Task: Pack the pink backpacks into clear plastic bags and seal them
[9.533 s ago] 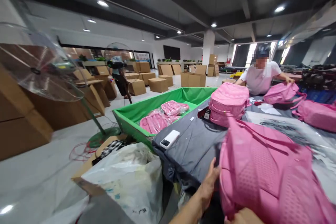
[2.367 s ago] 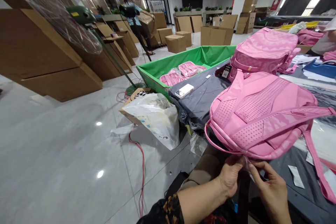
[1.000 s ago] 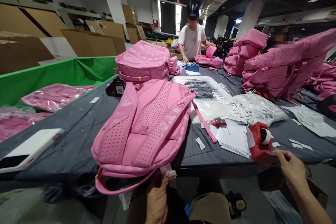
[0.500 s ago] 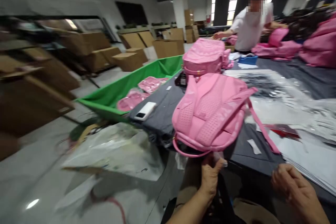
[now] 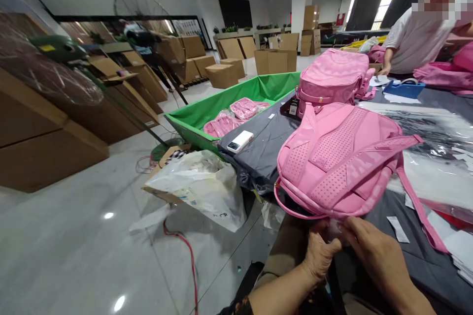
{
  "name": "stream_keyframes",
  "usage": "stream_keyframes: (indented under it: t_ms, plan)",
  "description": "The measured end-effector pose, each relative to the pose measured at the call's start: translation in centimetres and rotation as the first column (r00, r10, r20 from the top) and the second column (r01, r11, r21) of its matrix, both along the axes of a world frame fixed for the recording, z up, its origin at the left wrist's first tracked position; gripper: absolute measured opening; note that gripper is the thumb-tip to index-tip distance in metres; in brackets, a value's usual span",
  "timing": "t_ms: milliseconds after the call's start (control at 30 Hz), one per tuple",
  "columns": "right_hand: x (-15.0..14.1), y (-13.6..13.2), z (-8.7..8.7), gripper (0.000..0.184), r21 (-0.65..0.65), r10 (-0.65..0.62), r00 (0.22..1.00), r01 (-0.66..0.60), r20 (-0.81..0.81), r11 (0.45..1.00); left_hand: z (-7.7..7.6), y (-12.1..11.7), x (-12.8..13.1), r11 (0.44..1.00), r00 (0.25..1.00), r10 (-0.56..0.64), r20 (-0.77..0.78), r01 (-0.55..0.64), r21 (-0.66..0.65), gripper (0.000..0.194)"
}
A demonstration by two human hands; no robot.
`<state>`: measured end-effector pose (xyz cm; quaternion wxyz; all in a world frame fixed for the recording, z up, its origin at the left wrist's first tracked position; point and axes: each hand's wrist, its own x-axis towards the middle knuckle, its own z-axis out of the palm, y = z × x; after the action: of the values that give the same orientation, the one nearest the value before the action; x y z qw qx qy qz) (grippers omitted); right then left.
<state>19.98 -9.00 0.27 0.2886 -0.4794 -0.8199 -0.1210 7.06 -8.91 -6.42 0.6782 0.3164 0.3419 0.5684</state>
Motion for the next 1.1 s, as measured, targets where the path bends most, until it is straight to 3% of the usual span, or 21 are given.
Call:
stream_keyframes:
  t_ms: [100, 167, 267, 367, 600, 800, 900, 967, 1100]
  plan:
    - [0.4, -0.1, -0.1, 0.038, -0.039, -0.015, 1.000, 0.014, -0.027, 0.999, 0.1, -0.1, -0.1, 0.999, 1.000, 0.024, 0.011, -0.023, -0.035, 0.060]
    - [1.0, 0.0, -0.3, 0.034, -0.153, 0.001, 0.992, -0.021, -0.126, 0.988, 0.1, -0.1, 0.1, 0.992, 0.998, 0.064, 0.009, -0.062, -0.105, 0.055]
    - [2.0, 0.3, -1.1, 0.028, -0.398, -0.046, 0.936, -0.103, -0.348, 0.912, 0.2, 0.0, 0.3, 0.983, 0.997, 0.056, 0.055, -0.045, -0.180, 0.052]
    - [2.1, 0.7, -2.6, 0.031, -0.523, -0.141, 0.862, -0.158, -0.486, 0.838, 0.5, 0.1, 0.2, 0.981, 0.995, 0.037, 0.094, -0.019, -0.192, 0.053]
    - [0.4, 0.8, -5.6, 0.040, -0.548, -0.329, 0.702, -0.104, -0.632, 0.830, 0.9, 0.4, -0.4, 0.989, 0.999, 0.030, -0.040, -0.035, -0.143, 0.054]
    - [0.2, 1.0, -5.8, 0.045, -0.596, -0.452, 0.639, -0.012, -0.622, 0.803, 0.7, 0.6, -0.1, 0.988, 0.996, 0.055, -0.068, -0.065, -0.144, 0.058]
    - [-0.2, 1.1, -5.5, 0.043, -0.606, -0.457, 0.621, -0.037, -0.637, 0.795, 0.9, 0.6, -0.1, 0.984, 0.996, 0.081, -0.037, -0.086, -0.159, 0.056]
    - [-0.3, 1.2, -5.3, 0.044, -0.645, -0.446, 0.626, -0.122, -0.640, 0.754, 0.9, 0.7, -0.2, 0.980, 0.997, 0.082, 0.002, -0.080, -0.182, 0.057]
    - [0.2, 1.3, -4.1, 0.055, -0.763, -0.463, 0.655, -0.285, -0.597, 0.580, 0.1, 0.7, 0.0, 0.971, 0.996, 0.081, 0.047, -0.069, -0.230, 0.056]
